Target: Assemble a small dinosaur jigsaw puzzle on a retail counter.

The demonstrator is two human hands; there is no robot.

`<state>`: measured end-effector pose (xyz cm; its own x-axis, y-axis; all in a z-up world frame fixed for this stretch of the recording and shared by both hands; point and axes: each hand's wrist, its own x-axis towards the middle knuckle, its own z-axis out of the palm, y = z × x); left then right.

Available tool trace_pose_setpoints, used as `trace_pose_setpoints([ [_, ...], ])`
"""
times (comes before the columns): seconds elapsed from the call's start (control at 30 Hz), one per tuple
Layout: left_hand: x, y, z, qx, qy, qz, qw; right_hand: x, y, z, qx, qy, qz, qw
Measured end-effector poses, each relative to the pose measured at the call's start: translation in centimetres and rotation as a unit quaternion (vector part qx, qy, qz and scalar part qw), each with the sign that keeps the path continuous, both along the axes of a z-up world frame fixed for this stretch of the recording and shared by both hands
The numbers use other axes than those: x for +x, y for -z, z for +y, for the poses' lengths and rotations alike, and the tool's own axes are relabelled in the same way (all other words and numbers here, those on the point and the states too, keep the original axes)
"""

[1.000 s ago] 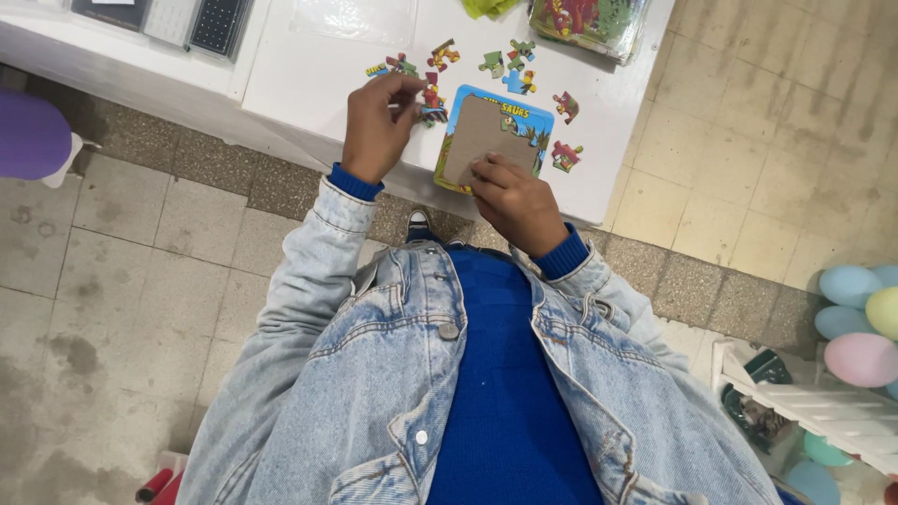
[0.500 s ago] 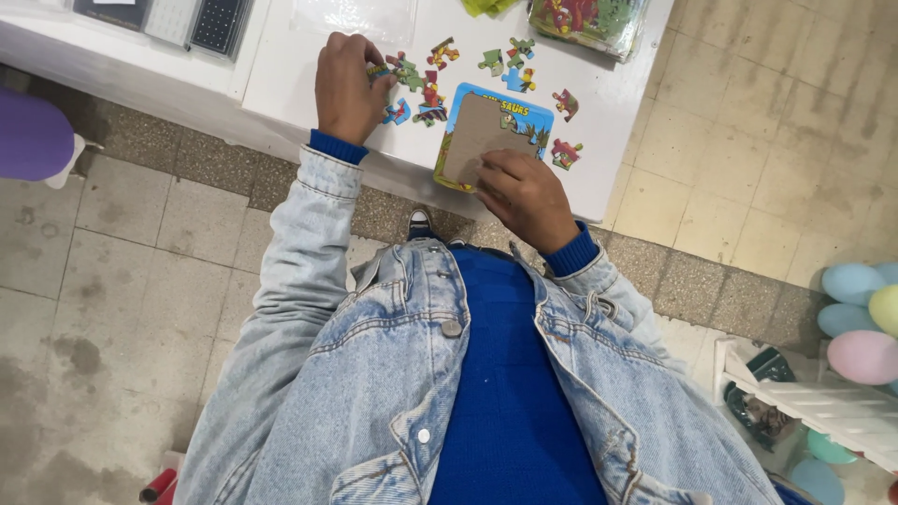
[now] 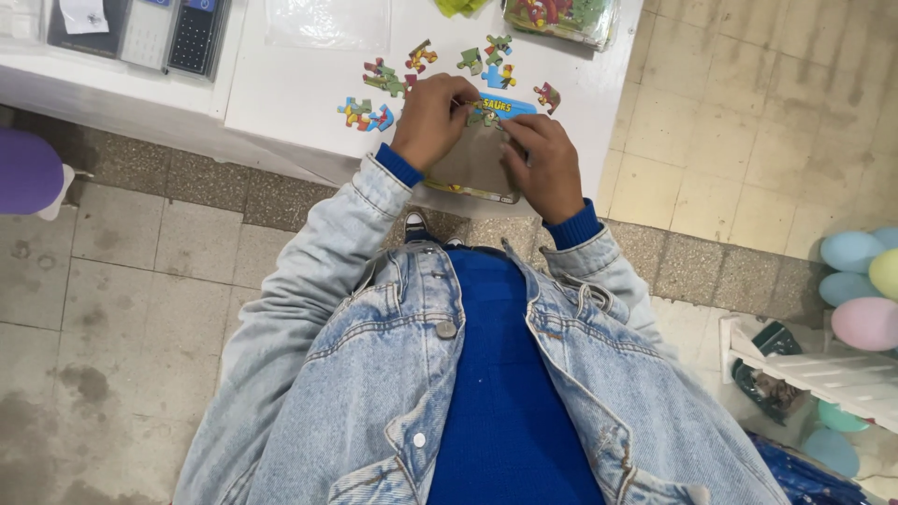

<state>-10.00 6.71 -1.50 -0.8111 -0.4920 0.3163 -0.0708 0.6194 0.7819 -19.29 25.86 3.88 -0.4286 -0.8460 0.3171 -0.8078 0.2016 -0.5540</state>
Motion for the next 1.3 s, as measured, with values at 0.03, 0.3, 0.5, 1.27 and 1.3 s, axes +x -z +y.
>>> trace_pose_setpoints([
  [0.03, -0.3, -0.1, 0.0, 0.000, 0.003, -0.001, 1.000, 0.0, 0.4, -0.2, 0.000, 0.003, -0.001, 1.000],
  [0.3, -1.3, 0.5, 0.3, -0.032, -0.041, 0.003, 0.999, 0.1, 1.9, -1.6, 0.020, 0.020, 0.116, 0.993],
  [0.5, -1.5, 1.4, 0.5, -0.073, -0.045, -0.015, 0.996, 0.3, 1.9, -1.9, 0.043, 0.034, 0.139, 0.989],
  [1.27, 0.3, 3.1, 1.2, -0.340, -0.009, -0.107, 0.934, -1.0, 4.9, -2.2, 0.075, 0.013, 0.259, 0.963],
  [1.3, 0.4, 2.7, 1.4, -0.369, -0.009, -0.113, 0.923, -1.0, 5.0, -2.2, 0.076, 0.013, 0.247, 0.966],
])
